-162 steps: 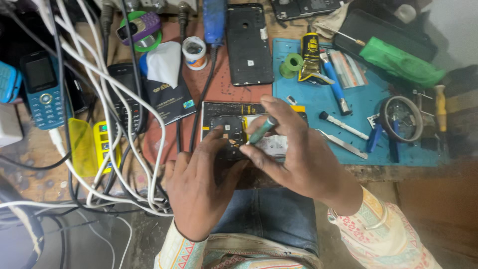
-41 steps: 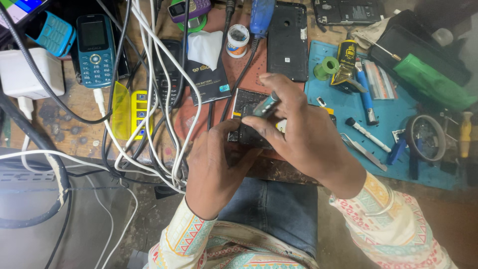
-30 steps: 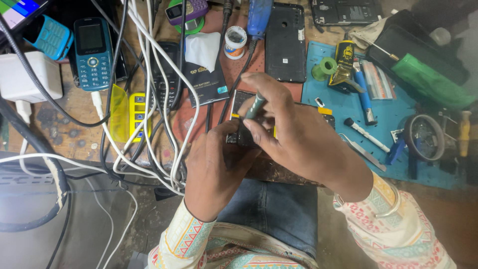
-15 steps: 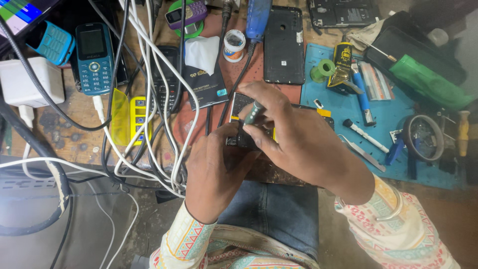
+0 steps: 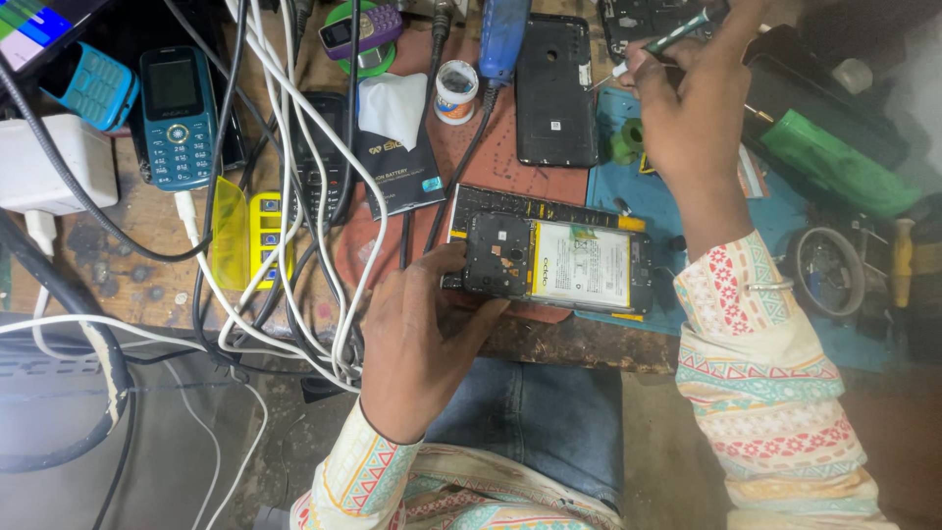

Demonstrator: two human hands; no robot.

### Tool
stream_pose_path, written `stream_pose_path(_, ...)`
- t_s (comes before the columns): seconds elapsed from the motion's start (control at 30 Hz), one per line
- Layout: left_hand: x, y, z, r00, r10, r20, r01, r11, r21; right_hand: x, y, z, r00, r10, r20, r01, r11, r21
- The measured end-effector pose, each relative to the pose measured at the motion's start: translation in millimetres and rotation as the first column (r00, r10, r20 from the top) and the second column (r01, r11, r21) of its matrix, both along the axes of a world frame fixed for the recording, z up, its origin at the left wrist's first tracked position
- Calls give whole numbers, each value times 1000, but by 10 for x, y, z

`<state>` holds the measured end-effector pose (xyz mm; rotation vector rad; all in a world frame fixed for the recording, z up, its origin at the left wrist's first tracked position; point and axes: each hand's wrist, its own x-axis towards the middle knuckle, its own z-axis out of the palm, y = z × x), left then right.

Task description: The person uses a screwdriver to unscrew and pry open a disassembled smartphone on a cluttered repair bench, then handles a replacement LCD screen, applies adhesive from a glue tube to the screen, and secures it to the phone with rubber bands.

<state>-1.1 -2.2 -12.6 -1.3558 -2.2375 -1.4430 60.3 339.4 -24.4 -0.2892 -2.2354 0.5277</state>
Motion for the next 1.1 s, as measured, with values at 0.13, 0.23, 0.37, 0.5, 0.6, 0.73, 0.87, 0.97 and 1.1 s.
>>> stream_pose_path(0.13,7,-6,5,996,19,82,-13,998,-64,3,48,-58,1000,-3,-4,3,1000,-29)
stream_pose_path(0.23,7,-9,10,998,7,58,-5,999,-45,10,74,-95,1000,29,-7,-29,996,-80)
stream_pose_path(0.37,4,6,10,999,4,33,-3,1000,-18,23,72,-98,998,57,-27,-61,987,-146)
stream_pose_path(0.5,7,13,7,1000,-6,23,6,1000,11,62,-67,44,984,138,-110,-167,932,-323)
stream_pose_path(0.6,22,15,7,994,36,103,-29,997,-65,146,-314,242,958,209,-193,-280,817,-504)
stream_pose_path(0.73,28,21,9,996,24,91,-21,999,-38,339,-864,470,972,160,-170,-233,701,-674)
stream_pose_path(0.87,32,25,13,999,18,37,-18,1000,12,487,-1417,524,957,246,-151,-276,629,-726)
stream_pose_path(0.97,34,17,21,998,24,55,-23,1000,-9,531,-1635,502,962,247,-120,-250,603,-758)
stream_pose_path(1.1,34,13,33,996,26,85,-22,999,-44,547,-1719,450,960,246,-132,-253,564,-786)
